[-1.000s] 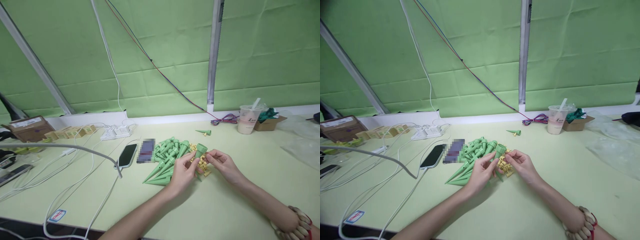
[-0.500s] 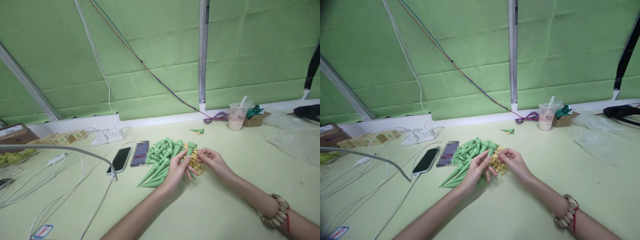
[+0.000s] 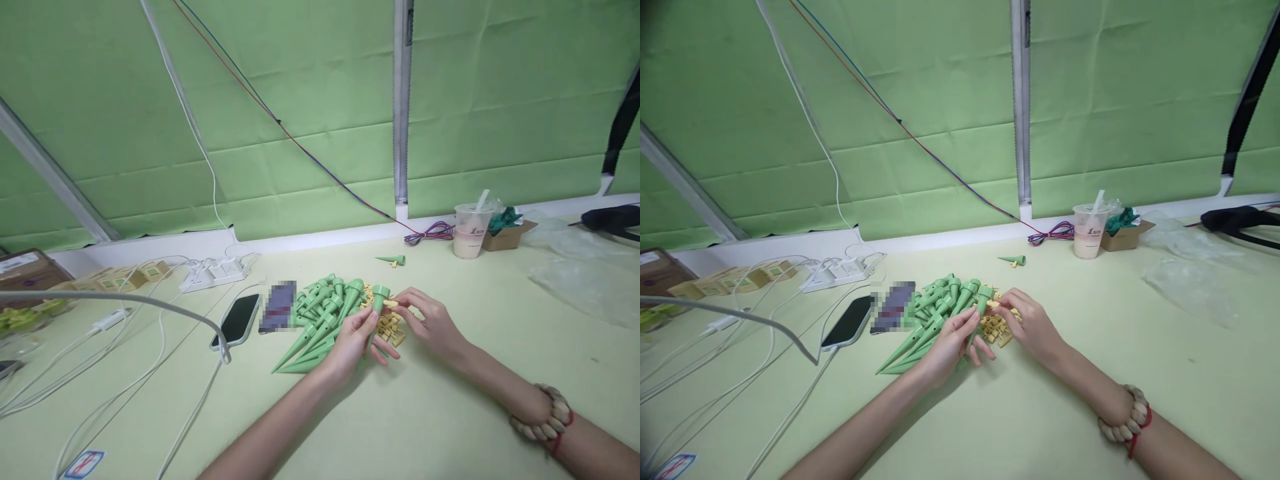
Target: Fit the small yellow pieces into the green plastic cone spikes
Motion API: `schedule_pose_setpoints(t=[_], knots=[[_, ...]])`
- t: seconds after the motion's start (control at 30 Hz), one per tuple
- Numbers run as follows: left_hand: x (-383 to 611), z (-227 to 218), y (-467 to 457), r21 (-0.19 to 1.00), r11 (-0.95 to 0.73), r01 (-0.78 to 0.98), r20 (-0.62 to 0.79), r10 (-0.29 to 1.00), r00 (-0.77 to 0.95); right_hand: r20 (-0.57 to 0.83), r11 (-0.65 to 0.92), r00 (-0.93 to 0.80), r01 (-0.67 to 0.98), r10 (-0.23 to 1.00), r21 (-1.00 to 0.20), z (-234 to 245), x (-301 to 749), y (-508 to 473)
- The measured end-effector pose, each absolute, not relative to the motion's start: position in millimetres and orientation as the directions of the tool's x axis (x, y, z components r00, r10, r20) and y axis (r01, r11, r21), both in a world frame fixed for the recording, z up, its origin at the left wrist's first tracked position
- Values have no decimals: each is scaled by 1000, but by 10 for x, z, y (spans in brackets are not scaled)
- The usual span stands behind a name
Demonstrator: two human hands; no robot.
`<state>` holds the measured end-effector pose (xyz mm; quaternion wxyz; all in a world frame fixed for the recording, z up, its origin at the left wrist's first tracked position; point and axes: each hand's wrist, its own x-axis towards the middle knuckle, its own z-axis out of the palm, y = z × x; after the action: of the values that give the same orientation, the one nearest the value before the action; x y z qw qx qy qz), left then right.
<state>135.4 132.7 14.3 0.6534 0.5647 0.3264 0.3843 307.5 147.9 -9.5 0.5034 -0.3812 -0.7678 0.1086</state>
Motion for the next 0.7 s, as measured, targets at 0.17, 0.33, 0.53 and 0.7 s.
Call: schedule_pose_setpoints(t=[0.17,0.33,0.53,0.7], knots=[[1365,142,1304,996,31,-89,16,873,487,642,618,-138,478,755,-624,-28,3040,1402],[1403,154,1290,990,-136,-47,144,896,421,417,423,-89,313,905,-851,-23,2973,1338],[1420,135,1317,970,-241,-38,237,899,369,113,90,-184,-128,976,-988,-68,2878,1372],[1417,156,1328,982,-186,-40,189,930,315,-49,-135,-238,-361,970,-923,-28,2835,1360]])
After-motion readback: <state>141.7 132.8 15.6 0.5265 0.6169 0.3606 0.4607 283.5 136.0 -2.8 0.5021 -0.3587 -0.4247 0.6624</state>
